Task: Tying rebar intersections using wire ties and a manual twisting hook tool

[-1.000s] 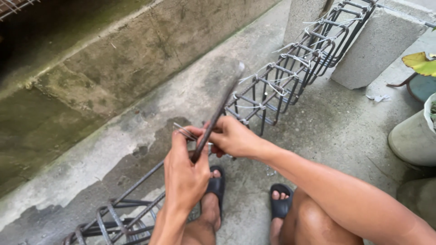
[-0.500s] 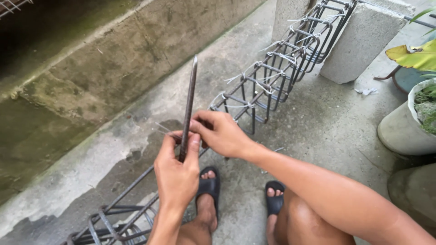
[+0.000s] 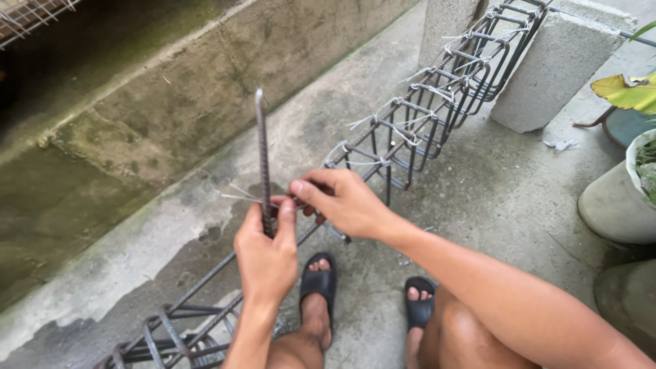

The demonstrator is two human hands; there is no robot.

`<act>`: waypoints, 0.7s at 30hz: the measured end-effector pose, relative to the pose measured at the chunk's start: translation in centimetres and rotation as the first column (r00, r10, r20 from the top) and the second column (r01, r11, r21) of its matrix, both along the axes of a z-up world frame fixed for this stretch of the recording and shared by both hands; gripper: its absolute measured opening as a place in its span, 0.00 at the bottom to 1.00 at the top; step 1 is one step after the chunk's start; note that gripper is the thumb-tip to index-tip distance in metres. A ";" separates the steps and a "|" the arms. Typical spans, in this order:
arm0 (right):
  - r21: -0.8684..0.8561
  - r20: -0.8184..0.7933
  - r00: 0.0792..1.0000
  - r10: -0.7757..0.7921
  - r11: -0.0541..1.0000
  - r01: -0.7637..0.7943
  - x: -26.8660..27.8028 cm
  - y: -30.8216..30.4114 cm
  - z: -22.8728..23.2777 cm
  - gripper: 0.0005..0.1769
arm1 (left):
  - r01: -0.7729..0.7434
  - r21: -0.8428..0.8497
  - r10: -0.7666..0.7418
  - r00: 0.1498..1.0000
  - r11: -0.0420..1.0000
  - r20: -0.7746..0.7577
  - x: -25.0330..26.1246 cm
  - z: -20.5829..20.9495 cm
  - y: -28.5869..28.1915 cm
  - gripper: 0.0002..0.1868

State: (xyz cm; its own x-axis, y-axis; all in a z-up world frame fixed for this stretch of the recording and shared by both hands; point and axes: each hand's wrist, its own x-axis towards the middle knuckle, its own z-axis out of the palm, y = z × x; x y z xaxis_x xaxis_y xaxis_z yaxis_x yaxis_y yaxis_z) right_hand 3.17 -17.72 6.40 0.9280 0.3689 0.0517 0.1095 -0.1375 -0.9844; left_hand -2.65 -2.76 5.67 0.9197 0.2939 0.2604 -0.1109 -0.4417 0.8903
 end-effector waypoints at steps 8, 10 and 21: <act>0.142 -0.052 0.998 0.024 0.990 -0.016 0.9 -0.4 -1.4 0.14 | 0.173 0.019 -0.173 0.985 0.985 0.010 -0.7 1.5 -1.0 0.13; 0.160 -0.052 0.992 0.112 0.982 -0.103 0.8 -0.9 -0.6 0.14 | 0.144 0.056 -0.146 0.989 0.988 0.032 -0.7 1.4 -0.6 0.14; -0.007 0.026 0.951 0.307 0.952 -0.307 -0.3 -2.4 1.0 0.10 | 0.333 0.096 -0.338 0.940 0.938 0.042 -1.8 2.7 0.0 0.29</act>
